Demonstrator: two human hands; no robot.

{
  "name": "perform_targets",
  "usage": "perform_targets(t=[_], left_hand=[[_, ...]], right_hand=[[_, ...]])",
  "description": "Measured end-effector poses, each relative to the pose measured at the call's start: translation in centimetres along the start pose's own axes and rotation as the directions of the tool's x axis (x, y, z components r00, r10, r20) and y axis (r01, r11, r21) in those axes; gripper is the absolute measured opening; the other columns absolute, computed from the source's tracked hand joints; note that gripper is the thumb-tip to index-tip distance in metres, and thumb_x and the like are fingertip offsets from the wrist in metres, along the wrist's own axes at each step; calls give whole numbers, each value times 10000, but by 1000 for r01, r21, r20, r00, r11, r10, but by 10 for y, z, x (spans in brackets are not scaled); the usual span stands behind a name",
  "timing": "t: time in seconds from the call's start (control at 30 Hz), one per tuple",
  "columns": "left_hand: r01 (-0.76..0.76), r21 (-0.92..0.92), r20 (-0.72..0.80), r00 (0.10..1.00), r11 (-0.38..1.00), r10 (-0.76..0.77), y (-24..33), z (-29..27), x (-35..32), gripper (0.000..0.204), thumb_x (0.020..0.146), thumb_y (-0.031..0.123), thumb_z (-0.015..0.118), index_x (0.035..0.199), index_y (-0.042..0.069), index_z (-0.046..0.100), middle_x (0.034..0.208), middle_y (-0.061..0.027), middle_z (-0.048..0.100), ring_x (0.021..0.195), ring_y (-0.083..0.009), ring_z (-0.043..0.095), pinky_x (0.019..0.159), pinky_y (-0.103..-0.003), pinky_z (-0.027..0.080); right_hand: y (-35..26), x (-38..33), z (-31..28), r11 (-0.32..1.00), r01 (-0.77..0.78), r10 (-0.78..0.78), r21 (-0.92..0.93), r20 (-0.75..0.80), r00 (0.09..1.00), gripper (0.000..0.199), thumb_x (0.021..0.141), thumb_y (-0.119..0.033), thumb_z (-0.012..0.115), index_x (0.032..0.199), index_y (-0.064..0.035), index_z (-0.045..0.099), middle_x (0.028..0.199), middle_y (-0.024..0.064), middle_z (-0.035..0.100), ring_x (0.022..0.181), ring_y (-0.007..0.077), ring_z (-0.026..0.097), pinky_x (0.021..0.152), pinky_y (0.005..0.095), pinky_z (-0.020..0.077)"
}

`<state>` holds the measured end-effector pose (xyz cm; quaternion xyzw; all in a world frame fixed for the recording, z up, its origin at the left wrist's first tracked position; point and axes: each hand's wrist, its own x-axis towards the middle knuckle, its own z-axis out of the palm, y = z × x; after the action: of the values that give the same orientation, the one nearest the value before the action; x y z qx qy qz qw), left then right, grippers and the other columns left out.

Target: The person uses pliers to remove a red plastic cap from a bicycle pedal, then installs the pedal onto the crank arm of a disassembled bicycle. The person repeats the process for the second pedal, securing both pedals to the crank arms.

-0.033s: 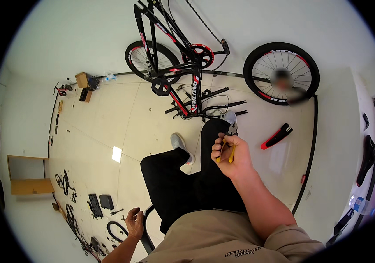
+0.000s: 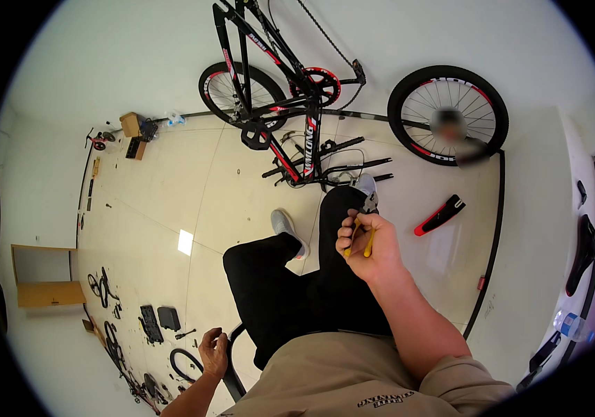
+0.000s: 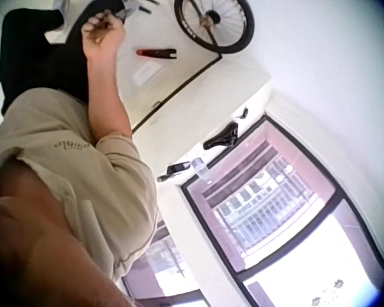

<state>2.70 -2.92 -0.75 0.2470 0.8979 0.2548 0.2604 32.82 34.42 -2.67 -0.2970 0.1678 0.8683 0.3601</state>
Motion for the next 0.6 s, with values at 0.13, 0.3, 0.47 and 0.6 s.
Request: perform_targets(t=[0.13, 0.3, 0.47, 0.6], left_hand=[[9, -9, 9, 1000, 1000, -9, -5, 0, 2, 398, 899, 253, 681, 1163, -40, 631, 1109, -176, 670, 1015, -264, 650, 884, -369, 521], [12, -18, 0, 1000, 1000, -12, -15, 0, 2, 374, 891, 247, 694, 1150, -18, 642, 1108, -160, 669, 1000, -254, 648, 874, -367, 516], [21, -8, -2, 1000, 1000, -21, -9, 1, 1, 379, 891, 250, 699, 1155, -16, 642, 1107, -160, 669, 994, -254, 648, 876, -369, 516], [32, 37, -7, 999, 999, -32, -1, 2, -1, 400, 891, 264, 698, 1162, -24, 639, 1116, -172, 671, 995, -263, 650, 882, -372, 517]], right_hand=[[0, -2, 1, 1000, 2, -2, -3, -13, 1000, 157, 891, -107, 551, 1033, -39, 551, 870, 62, 545, 723, 185, 505, 627, 307, 427], [3, -4, 6, 1000, -3, 4, 7, -51, 999, 163, 891, -117, 555, 1035, -39, 554, 872, 62, 545, 720, 181, 504, 620, 304, 425], [1, -2, 1, 1000, -14, 15, 25, -37, 999, 169, 894, -121, 557, 1042, -40, 556, 872, 63, 548, 717, 182, 507, 619, 304, 426], [1, -3, 0, 999, -25, 26, 37, -25, 999, 166, 893, -116, 556, 1042, -43, 556, 867, 63, 550, 719, 185, 511, 629, 308, 429]])
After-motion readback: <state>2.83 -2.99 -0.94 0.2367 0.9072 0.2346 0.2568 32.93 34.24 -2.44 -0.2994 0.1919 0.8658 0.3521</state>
